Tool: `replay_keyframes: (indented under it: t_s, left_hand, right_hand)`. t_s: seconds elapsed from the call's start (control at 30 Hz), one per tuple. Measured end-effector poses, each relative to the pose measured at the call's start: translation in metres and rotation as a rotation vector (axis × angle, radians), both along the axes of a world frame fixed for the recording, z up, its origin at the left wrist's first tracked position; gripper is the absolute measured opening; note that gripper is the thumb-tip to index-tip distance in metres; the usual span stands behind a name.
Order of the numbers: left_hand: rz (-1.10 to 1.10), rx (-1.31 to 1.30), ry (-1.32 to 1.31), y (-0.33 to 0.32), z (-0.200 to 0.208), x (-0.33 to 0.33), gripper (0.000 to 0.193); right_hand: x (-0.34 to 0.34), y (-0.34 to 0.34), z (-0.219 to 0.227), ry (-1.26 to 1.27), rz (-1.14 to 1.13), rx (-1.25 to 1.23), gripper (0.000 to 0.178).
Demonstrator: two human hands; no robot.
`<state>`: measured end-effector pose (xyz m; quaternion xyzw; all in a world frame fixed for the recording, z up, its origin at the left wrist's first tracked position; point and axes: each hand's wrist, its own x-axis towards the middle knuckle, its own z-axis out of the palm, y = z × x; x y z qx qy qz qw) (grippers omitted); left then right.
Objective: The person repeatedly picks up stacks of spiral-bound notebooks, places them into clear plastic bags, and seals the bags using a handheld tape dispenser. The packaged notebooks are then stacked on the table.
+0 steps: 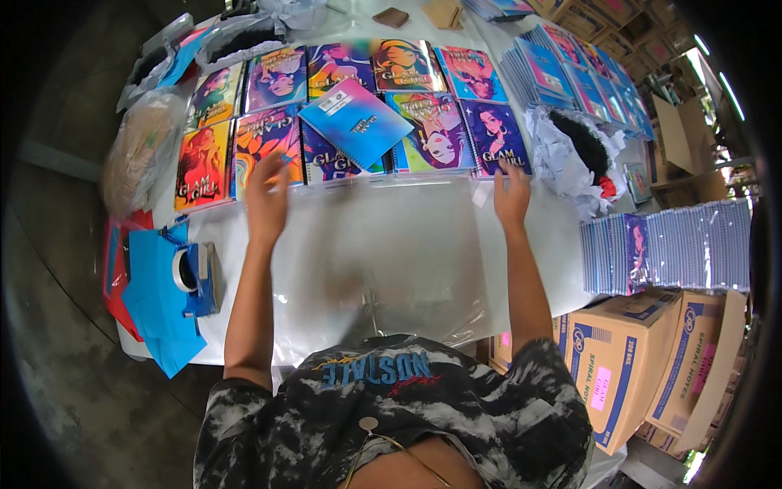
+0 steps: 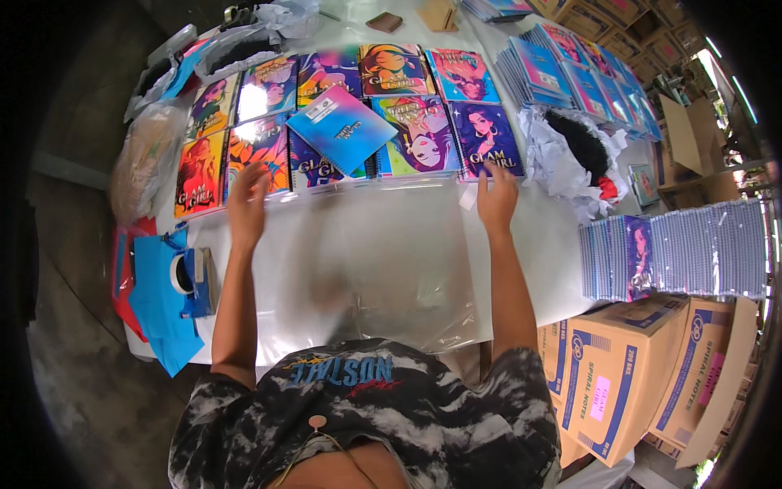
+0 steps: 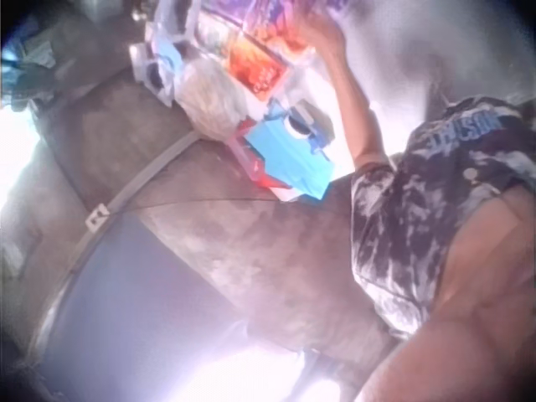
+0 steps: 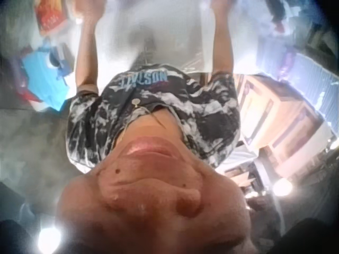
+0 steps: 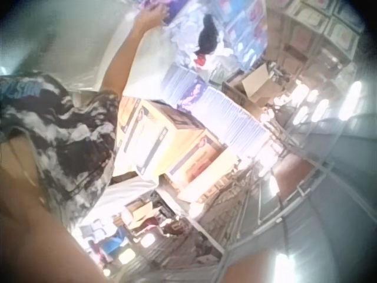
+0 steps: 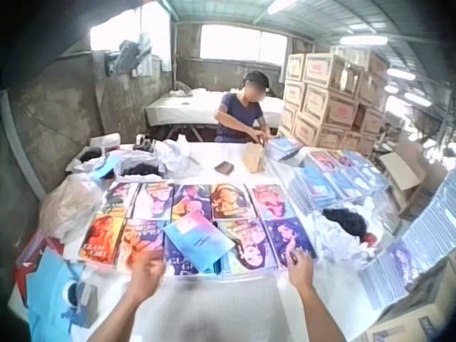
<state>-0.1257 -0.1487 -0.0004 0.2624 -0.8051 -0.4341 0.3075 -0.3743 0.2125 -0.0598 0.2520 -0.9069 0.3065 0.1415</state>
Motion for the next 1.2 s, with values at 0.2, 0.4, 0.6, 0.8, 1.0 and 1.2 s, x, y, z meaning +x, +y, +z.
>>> replay_keyframes:
  t_s: [0.2, 0.4, 0.6, 0.8, 1.0, 1.2]
  left_hand:
    - [-0.302, -0.625, -0.489, 0.031, -0.021, -0.116, 0.059]
    - [-0.512, -0.843, -0.478, 0.041, -0.069, -0.096, 0.054]
    - [0.217, -0.593, 0.08, -0.021, 0.056, -0.016, 0.027]
    - [0.371, 0.397, 0.552, 0.006, 0.144, 0.042, 0.04]
    - [0.128, 0.061, -0.538, 0.05, -0.006, 0.053, 0.049]
    - [-0.016, -0.361, -0.274, 0.053, -0.041, 0.014, 0.062]
  right_hand:
    - [-0.057, -0.066, -0.019, -0.163, -0.223, 0.592, 0.068]
    - [-0.061, -0.035, 0.021, -0.295, -0.062, 0.251, 0.04]
    - [0.05, -0.01, 0.097, -0.643, 0.116, -0.86, 0.023]
    - [0.171, -0.037, 0.041, -1.321, 0.333, -0.748, 0.024]
    - [0.207, -0.03, -0.027, -1.251, 0.253, -0.143, 0.029]
    - [0.133, -0.049, 0.016, -0.746, 0.214, 0.023, 0.038]
